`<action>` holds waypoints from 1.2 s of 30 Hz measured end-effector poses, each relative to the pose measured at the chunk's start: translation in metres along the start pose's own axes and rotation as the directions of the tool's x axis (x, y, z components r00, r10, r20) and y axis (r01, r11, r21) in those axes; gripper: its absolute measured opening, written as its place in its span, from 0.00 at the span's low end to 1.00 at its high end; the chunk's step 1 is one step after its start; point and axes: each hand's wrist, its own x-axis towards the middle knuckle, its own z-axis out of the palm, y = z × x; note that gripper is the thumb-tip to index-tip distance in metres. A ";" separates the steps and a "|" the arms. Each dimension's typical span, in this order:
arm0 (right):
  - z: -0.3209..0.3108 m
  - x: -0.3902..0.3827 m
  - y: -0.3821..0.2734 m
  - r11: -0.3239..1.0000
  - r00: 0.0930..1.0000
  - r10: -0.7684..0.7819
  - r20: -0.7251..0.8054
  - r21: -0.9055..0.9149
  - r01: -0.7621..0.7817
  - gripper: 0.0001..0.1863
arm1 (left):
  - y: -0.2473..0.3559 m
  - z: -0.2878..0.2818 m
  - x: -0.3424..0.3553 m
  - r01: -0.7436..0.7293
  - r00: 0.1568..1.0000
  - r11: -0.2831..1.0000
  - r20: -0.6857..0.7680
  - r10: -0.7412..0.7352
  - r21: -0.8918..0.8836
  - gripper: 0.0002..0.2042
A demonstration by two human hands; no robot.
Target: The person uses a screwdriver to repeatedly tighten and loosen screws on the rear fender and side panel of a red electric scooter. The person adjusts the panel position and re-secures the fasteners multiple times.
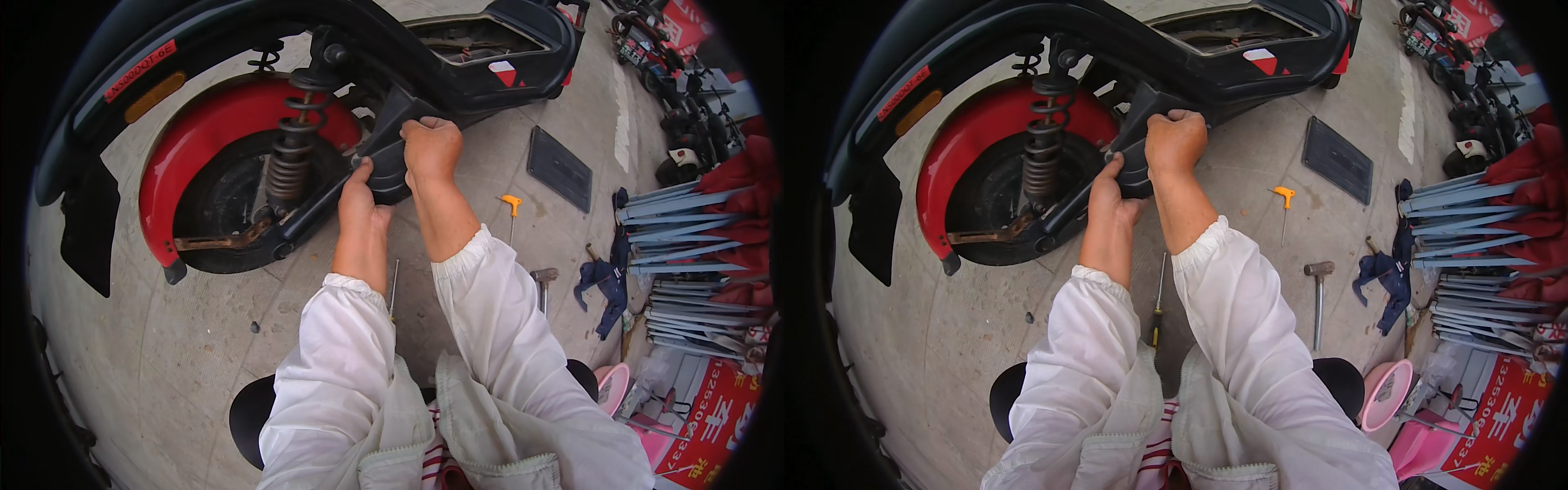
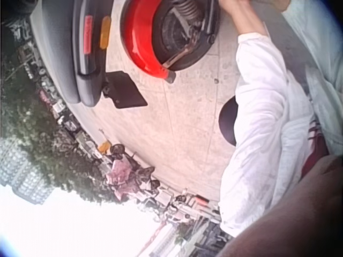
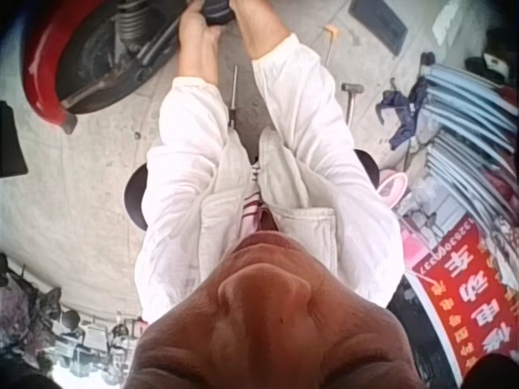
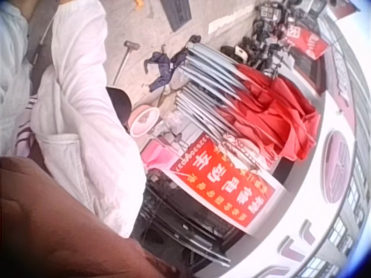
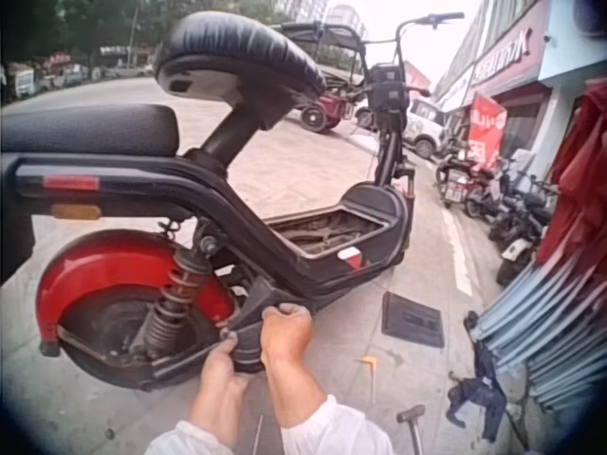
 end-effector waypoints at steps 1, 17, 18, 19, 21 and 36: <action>0.000 0.001 0.000 0.999 0.999 0.046 -0.005 0.017 -0.046 0.18 | -0.001 0.001 -0.002 0.012 1.000 1.000 -0.011 -0.012 -0.003 0.14; -0.019 -0.007 0.008 0.447 0.578 -0.776 0.252 -0.427 0.786 0.10 | 0.001 0.005 -0.005 -0.005 0.999 0.999 -0.048 0.007 0.037 0.13; -0.022 -0.006 0.008 0.474 0.598 -0.763 0.247 -0.415 0.777 0.10 | 0.001 0.005 -0.006 -0.007 0.999 0.999 -0.043 0.009 0.039 0.14; -0.024 -0.005 0.007 0.501 0.617 -0.749 0.242 -0.403 0.766 0.11 | 0.001 0.006 -0.007 -0.009 0.999 0.999 -0.039 0.010 0.041 0.14; -0.024 -0.010 0.001 0.666 0.748 -0.630 0.208 -0.350 0.659 0.11 | 0.001 0.006 -0.008 -0.014 0.999 0.999 -0.037 0.015 0.037 0.14; -0.014 -0.013 -0.013 0.869 0.922 -0.372 0.112 -0.308 0.388 0.09 | 0.001 0.002 -0.004 0.004 1.000 0.998 -0.025 -0.002 0.069 0.13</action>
